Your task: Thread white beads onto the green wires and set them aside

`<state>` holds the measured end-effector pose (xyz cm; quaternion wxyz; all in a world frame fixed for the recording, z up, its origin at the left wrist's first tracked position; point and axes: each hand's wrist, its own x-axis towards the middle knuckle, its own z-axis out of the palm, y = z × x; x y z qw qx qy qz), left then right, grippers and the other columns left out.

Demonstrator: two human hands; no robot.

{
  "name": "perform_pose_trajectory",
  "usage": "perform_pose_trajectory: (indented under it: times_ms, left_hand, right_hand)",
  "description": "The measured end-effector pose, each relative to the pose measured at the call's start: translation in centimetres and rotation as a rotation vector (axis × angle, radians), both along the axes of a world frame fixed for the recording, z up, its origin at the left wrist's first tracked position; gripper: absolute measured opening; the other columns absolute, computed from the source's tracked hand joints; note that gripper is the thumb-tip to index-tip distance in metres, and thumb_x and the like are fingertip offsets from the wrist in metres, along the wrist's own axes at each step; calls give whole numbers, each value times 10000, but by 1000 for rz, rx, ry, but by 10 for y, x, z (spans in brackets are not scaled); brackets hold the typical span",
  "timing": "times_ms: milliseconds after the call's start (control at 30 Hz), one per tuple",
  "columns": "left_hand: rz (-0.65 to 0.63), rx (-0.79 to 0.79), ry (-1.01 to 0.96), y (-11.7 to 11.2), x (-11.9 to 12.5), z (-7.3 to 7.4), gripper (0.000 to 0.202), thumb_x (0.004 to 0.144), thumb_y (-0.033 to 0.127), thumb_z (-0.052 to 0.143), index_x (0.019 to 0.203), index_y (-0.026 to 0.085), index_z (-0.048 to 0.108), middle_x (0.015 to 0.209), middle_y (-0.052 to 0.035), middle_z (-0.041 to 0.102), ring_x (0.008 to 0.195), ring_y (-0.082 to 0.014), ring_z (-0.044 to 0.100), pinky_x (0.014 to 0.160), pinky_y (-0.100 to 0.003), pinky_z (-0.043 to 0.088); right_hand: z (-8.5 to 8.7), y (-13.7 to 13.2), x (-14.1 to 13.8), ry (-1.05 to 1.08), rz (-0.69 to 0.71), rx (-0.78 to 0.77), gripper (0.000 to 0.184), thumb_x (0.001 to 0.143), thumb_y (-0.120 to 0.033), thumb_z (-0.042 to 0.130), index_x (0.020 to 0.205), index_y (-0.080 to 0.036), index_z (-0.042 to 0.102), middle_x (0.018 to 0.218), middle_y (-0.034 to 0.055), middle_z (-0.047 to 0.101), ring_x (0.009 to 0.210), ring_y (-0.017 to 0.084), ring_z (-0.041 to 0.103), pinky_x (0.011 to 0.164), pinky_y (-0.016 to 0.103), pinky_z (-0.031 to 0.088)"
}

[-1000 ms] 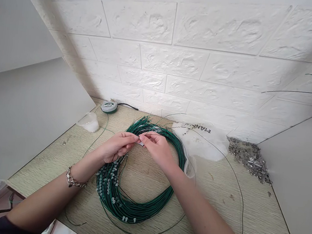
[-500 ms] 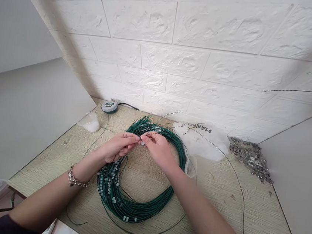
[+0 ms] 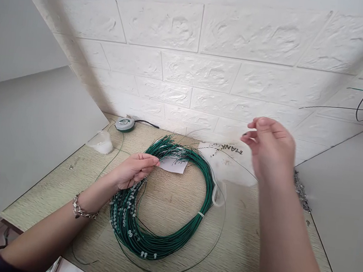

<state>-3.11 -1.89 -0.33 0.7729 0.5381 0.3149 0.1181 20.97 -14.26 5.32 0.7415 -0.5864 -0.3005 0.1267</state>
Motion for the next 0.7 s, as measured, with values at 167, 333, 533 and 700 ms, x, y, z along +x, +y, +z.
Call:
perform_pose_trajectory:
  times_ms: [167,333,533,700]
  left_hand:
    - [28,-68,-44,4,0,-3,239,654,331,627,709,121,526,475,90,227,358,3,133,301,-119,71]
    - [46,-148,-81,6,-1,-2,233,667,329,625,723,120,536,476,92,212,346,10,125,289,-110,65]
    - [66,-202,-95,7,-1,-1,196,686,299,605,730,119,539,484,82,280,329,16,149,275,-104,71]
    - [71,-230,-124,7,-2,-2,182,699,295,587,743,126,537,492,77,312,323,21,164,272,-97,75]
  right_hand:
    - [7,-23,25,-385,46,-859,304,715,-476,511,696,-183,590,637,31,523,593,126,472,578,288,364]
    - [-7,-18,33,-427,277,-973,313,700,-487,511,734,-193,614,720,30,575,629,138,503,579,260,381]
    - [-22,-18,46,-563,355,-1077,218,691,-364,508,778,-203,627,796,30,621,655,153,535,569,253,398]
    - [-37,-13,50,-642,277,-1128,223,646,-330,514,788,-204,632,839,57,630,691,190,563,554,267,396]
